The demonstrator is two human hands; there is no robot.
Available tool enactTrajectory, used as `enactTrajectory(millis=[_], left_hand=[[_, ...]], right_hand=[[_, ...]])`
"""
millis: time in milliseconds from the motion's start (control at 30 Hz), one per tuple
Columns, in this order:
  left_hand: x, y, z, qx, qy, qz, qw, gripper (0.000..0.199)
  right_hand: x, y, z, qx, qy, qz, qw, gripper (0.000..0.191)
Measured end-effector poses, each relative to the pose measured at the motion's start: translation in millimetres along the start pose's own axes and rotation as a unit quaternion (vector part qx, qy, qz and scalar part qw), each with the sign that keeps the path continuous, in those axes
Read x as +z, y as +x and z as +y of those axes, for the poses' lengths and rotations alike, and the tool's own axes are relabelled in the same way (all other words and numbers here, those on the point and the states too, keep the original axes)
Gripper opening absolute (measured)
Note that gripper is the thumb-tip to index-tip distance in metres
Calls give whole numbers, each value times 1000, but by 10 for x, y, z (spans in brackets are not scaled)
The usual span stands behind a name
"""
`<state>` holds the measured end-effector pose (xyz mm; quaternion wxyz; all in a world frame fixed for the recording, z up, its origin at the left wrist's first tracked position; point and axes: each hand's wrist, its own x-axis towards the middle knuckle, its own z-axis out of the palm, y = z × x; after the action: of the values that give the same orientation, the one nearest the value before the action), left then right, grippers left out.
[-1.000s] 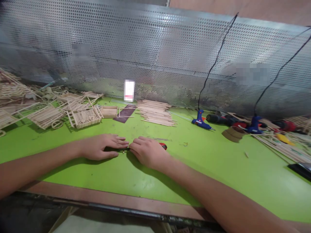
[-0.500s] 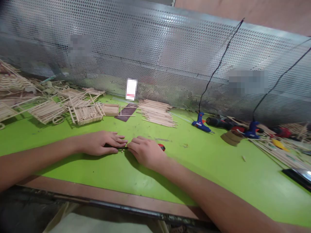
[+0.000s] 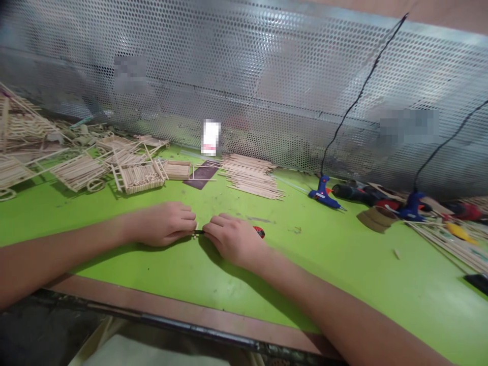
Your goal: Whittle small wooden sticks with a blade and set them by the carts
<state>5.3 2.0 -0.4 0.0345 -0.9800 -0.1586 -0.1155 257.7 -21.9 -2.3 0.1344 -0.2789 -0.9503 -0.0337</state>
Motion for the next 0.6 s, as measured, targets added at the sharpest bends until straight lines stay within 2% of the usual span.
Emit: enactTrajectory(millis=[267, 600], left_hand=[[-9, 24, 50, -22, -24, 1, 999, 25], [9, -64, -26, -21, -56, -3, 998, 26]], right_hand=[[9, -10, 32, -3, 0, -4, 1000, 20], [89, 88, -5, -14, 6, -9, 1000, 17]])
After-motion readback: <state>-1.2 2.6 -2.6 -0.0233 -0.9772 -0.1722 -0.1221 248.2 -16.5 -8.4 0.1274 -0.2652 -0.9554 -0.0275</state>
